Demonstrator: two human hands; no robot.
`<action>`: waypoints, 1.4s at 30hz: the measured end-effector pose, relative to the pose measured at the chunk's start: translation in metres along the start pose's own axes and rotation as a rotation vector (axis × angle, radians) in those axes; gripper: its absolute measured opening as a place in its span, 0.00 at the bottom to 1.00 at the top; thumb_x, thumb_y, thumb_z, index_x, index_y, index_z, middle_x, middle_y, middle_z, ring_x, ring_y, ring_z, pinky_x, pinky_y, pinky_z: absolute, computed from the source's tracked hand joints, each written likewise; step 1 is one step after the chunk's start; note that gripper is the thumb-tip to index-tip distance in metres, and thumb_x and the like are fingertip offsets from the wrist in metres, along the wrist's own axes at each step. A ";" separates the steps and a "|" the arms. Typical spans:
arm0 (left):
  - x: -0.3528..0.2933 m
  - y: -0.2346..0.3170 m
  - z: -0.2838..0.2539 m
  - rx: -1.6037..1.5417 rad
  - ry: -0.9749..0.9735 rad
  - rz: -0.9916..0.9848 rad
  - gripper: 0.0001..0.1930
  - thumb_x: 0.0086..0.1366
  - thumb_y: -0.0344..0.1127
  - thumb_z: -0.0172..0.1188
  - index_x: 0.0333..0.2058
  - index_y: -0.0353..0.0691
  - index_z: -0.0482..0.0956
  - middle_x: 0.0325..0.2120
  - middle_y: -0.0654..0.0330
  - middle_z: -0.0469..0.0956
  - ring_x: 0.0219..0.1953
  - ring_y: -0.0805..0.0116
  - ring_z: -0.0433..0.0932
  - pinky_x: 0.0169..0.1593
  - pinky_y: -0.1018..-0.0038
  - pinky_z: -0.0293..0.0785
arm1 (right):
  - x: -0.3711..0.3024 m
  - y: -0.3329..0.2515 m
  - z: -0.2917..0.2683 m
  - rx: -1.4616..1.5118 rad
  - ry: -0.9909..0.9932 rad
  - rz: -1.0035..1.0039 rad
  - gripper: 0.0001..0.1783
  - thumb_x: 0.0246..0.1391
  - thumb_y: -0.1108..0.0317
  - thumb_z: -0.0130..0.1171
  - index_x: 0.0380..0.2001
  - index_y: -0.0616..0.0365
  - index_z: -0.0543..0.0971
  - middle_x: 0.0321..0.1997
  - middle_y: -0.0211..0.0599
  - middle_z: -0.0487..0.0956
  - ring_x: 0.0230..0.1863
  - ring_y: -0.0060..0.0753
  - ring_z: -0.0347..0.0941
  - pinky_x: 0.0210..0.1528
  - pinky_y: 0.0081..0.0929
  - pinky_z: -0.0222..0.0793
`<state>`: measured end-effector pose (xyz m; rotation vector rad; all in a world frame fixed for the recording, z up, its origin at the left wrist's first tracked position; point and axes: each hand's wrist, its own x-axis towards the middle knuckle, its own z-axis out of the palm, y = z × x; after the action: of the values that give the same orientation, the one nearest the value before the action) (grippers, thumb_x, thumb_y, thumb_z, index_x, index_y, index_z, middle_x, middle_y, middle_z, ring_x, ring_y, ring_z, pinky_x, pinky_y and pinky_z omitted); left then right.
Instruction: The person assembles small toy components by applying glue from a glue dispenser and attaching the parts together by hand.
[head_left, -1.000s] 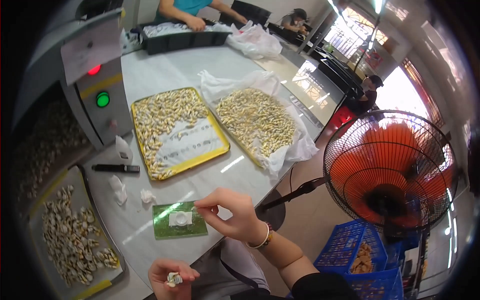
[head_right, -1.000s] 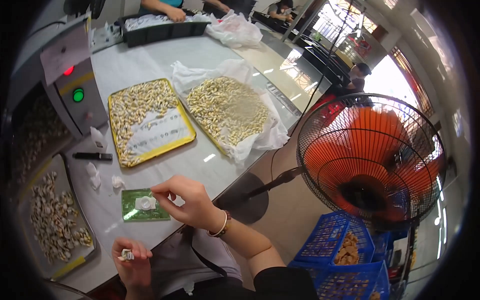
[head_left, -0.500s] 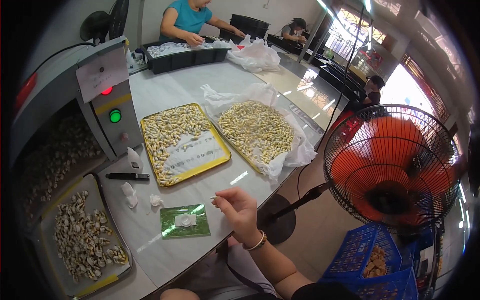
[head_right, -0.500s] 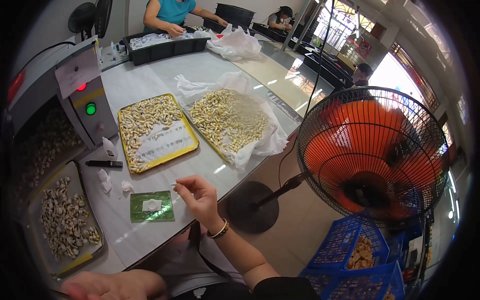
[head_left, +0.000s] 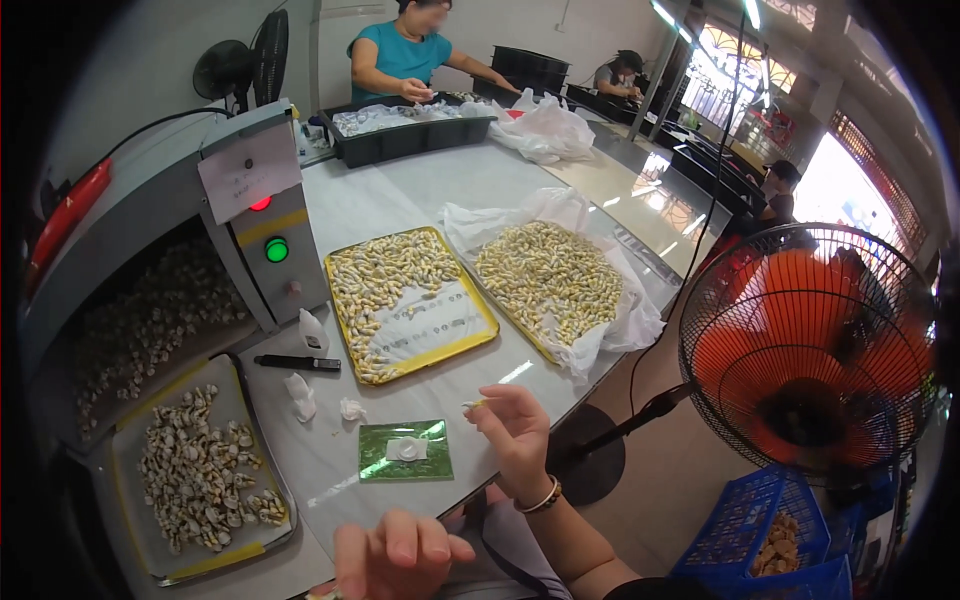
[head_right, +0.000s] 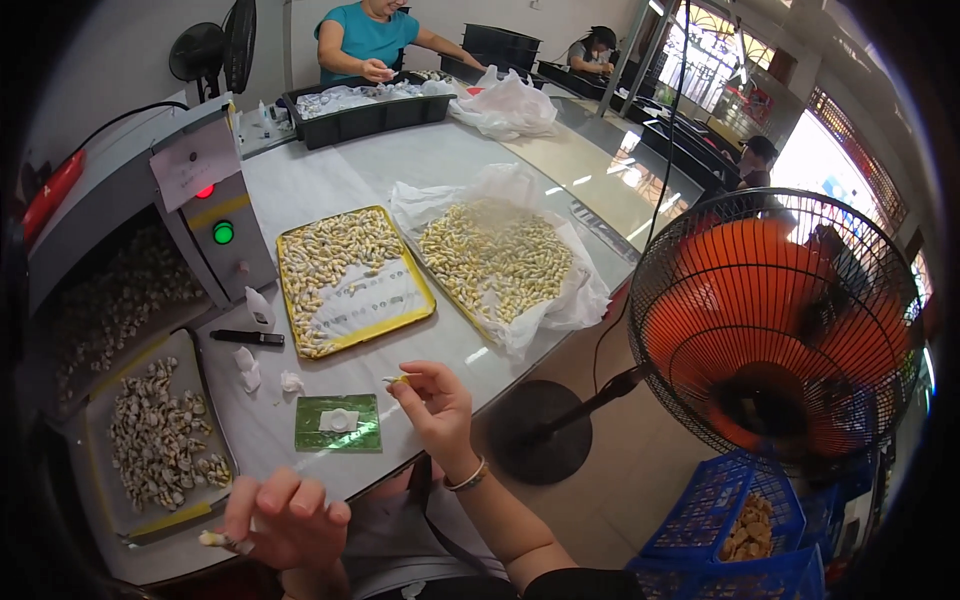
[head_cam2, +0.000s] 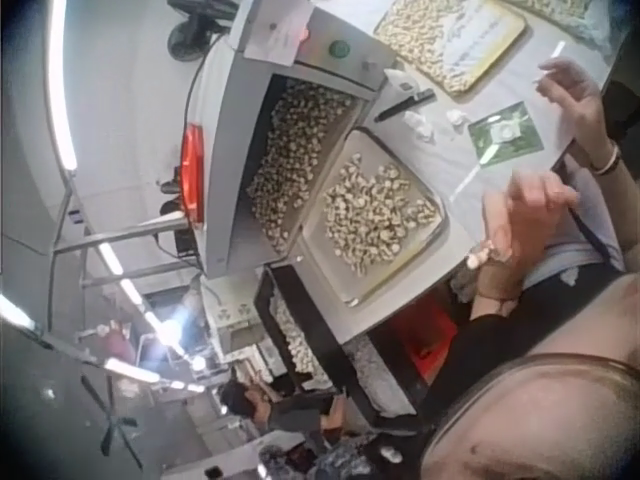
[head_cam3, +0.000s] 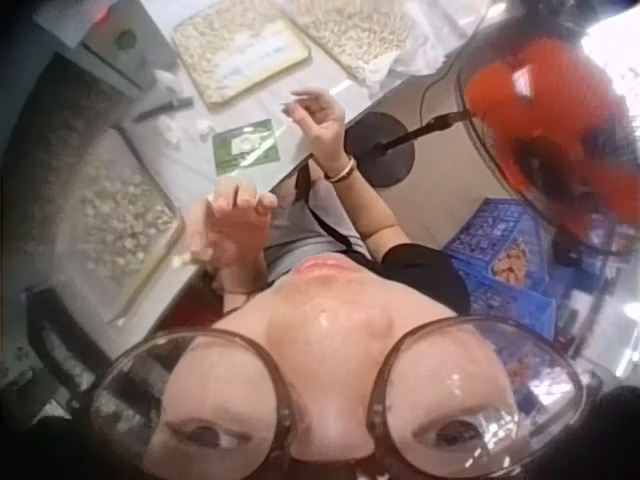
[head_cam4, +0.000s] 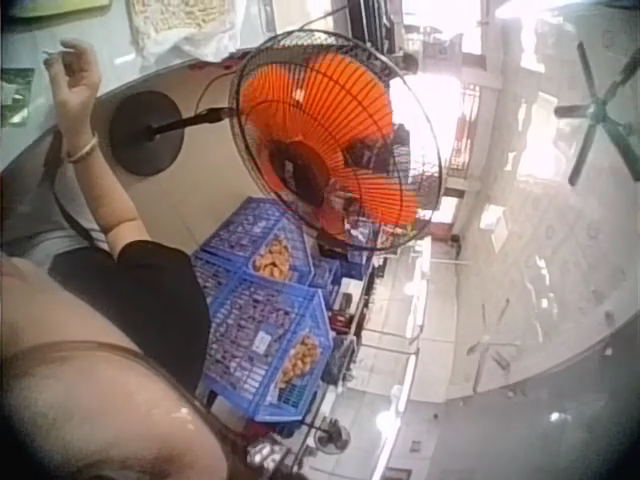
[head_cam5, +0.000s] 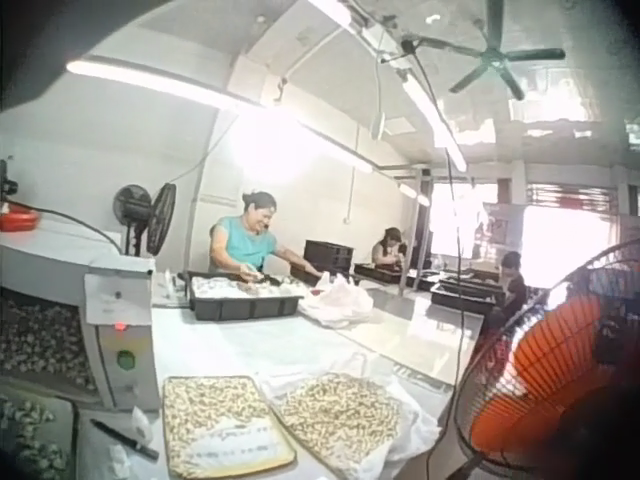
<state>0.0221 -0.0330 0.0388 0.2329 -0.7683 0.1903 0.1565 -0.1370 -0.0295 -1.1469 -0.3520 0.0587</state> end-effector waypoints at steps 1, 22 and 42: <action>-0.004 -0.006 -0.008 0.028 0.066 0.032 0.09 0.62 0.46 0.53 0.33 0.50 0.69 0.49 0.58 0.64 0.55 0.59 0.60 0.59 0.55 0.50 | 0.000 0.000 -0.003 -0.002 0.005 0.003 0.10 0.48 0.80 0.55 0.36 0.65 0.74 0.31 0.36 0.79 0.34 0.22 0.74 0.38 0.17 0.68; -0.029 0.003 -0.022 0.140 -0.045 -0.007 0.05 0.67 0.34 0.43 0.37 0.44 0.67 0.26 0.59 0.72 0.29 0.64 0.71 0.39 0.66 0.67 | 0.004 0.009 -0.009 0.020 -0.084 -0.010 0.09 0.49 0.82 0.55 0.37 0.66 0.74 0.35 0.39 0.79 0.38 0.25 0.76 0.42 0.19 0.71; -0.033 0.004 -0.028 0.144 0.151 0.041 0.07 0.63 0.37 0.52 0.35 0.45 0.65 0.25 0.62 0.70 0.27 0.67 0.70 0.37 0.70 0.66 | 0.003 0.008 -0.009 0.029 -0.089 -0.026 0.08 0.51 0.81 0.54 0.37 0.67 0.74 0.34 0.38 0.79 0.38 0.25 0.75 0.41 0.18 0.71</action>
<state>0.0165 -0.0244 -0.0039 0.3355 -0.6098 0.2991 0.1631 -0.1407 -0.0391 -1.1129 -0.4437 0.0915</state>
